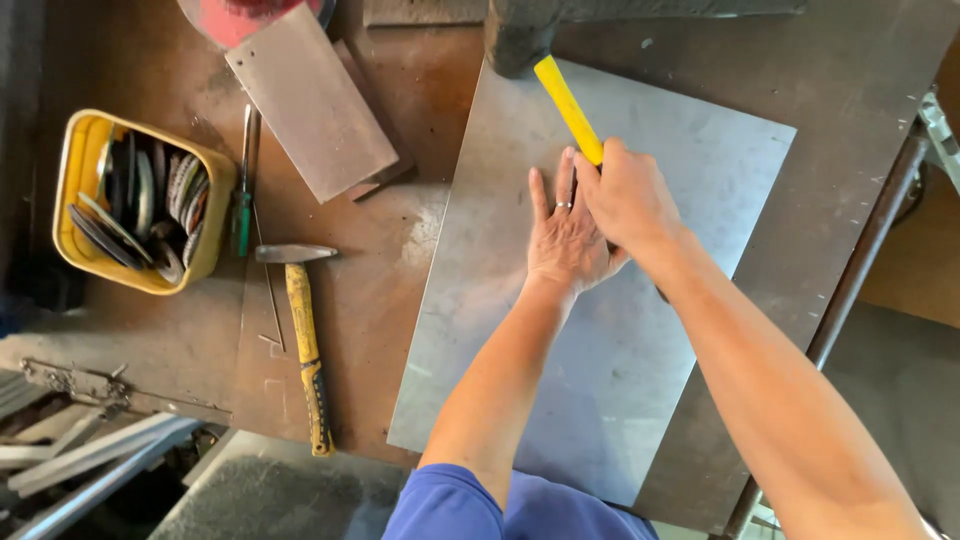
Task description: The person tack welds a flat metal sheet panel on a workbench. They position the panel, hold a hammer and a steel block against the sheet, and use an arc welding electrode holder to strike arcs and deposit tack welds along the panel edges, then lift and turn the panel to weld other sides.
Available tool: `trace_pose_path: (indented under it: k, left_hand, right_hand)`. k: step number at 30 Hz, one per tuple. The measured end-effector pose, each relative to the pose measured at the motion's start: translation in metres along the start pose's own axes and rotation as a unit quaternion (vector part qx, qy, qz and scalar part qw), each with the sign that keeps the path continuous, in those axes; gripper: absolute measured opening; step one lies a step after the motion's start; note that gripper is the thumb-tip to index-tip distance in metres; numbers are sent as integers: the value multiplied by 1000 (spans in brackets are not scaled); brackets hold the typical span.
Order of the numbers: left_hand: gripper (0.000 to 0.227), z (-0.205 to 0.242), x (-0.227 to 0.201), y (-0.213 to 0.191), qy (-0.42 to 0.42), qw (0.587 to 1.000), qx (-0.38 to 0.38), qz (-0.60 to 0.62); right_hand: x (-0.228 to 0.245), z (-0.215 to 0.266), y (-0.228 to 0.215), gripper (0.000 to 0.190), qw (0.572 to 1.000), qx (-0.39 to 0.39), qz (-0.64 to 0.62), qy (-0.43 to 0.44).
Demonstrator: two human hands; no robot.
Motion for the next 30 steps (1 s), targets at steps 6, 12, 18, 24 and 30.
trace_pose_path:
  k: [6,12,18,24,30]
  left_hand:
    - [90,23,-6,-28,24,999,-29,-16]
    - [87,153,-44,71,91,994,-63,4]
    - [88,195,-55,110,117,992,-45,-1]
    - [86,200,-55,111,104,994,-21,-10]
    - [84,203,-55,107,97,995,-15,-16]
  right_hand:
    - [-51,138,18,37,995,-93,-16,23]
    - [-138,327,86,44,967,-141,-98,190]
    - [-172,420,183,43,956,-168,-89,223]
    - [-150,510,262,41,937,-175,-155,260]
    - [-123,550,312,38,910,-215,-195,297]
Point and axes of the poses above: each hand's wrist, its own z-axis away from the middle knuckle, its own y-axis out of the palm, x = y × z, the point moved 6 cm from there along -z, towards the middle knuckle, and after that the axes turned 15 degrees about x, right-handed, at the moved point
